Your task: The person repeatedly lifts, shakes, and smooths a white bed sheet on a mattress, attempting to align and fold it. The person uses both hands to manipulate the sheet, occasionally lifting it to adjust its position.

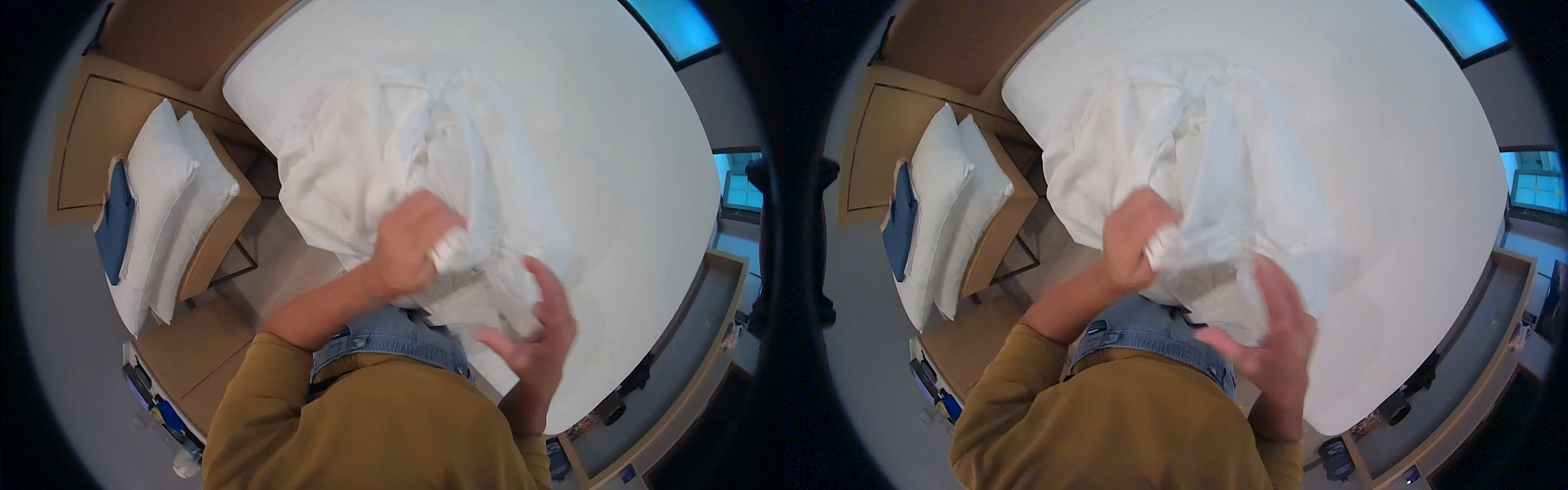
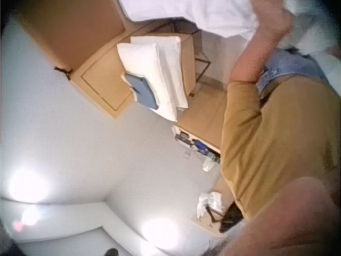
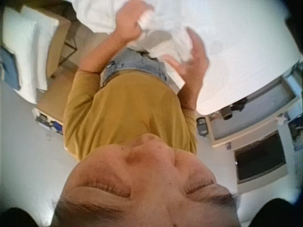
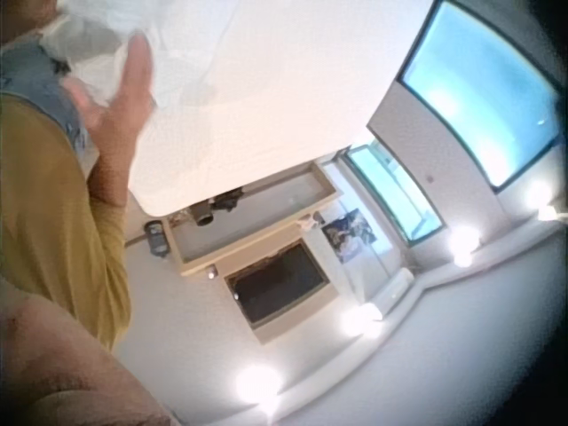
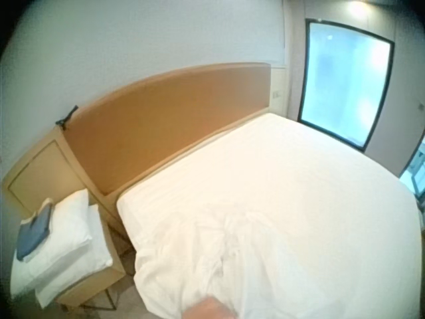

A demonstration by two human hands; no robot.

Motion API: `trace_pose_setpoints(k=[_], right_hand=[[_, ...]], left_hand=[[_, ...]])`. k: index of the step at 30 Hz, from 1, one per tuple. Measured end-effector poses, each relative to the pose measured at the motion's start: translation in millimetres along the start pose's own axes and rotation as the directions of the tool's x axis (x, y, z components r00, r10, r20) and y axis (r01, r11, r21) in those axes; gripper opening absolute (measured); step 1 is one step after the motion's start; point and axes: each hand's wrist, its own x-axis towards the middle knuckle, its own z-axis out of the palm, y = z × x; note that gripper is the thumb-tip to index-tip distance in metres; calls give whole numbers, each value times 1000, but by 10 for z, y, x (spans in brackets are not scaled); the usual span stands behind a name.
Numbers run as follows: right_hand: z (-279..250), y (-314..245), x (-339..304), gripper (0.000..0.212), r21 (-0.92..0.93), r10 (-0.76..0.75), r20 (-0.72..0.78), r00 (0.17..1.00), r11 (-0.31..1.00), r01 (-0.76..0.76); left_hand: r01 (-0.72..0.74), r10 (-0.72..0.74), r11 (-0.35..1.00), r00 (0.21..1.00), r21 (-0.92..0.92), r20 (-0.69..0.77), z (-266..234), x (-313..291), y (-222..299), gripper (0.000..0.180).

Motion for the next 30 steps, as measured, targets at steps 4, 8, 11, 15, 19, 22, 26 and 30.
trace_pose_setpoints(k=[4, 8, 11, 15, 19, 22, 26, 30], right_hand=[[469, -17, 246, 41, -156, -70, 166, 984, 983, 97], [476, -12, 343, 21, -36, -137, 35, 990, 990, 139], [412, -55, 351, 14, 51, -111, -16, 994, 992, 111], [384, -88, 343, 11, 44, 51, -27, 998, 998, -49], [327, 5, 365, 12, 73, 276, -166, 947, 961, -267], [258, 116, 412, 15, 177, 360, -301, 883, 931, -319], [202, 191, 536, 16, 369, 425, -433, 794, 888, -274], [78, 90, 650, 23, 418, 454, -675, 581, 885, -206]], left_hand=[[-42, 55, 982, 997, -183, 63, -6, 9, 234, 22], [-179, 163, 972, 980, 150, 112, -137, 49, -237, 25], [26, -75, 860, 994, 509, 77, -191, 96, -704, 44], [440, -494, 726, 868, 528, -44, -272, 36, -1240, 51], [540, -589, 798, 792, 266, 158, -362, -214, -1332, 47], [368, -430, 860, 896, 352, 114, -396, -599, -901, 46], [32, -111, 950, 964, 311, 242, -331, -1015, -444, 47], [152, -262, 954, 843, 259, 470, -111, -1210, -390, 46]])
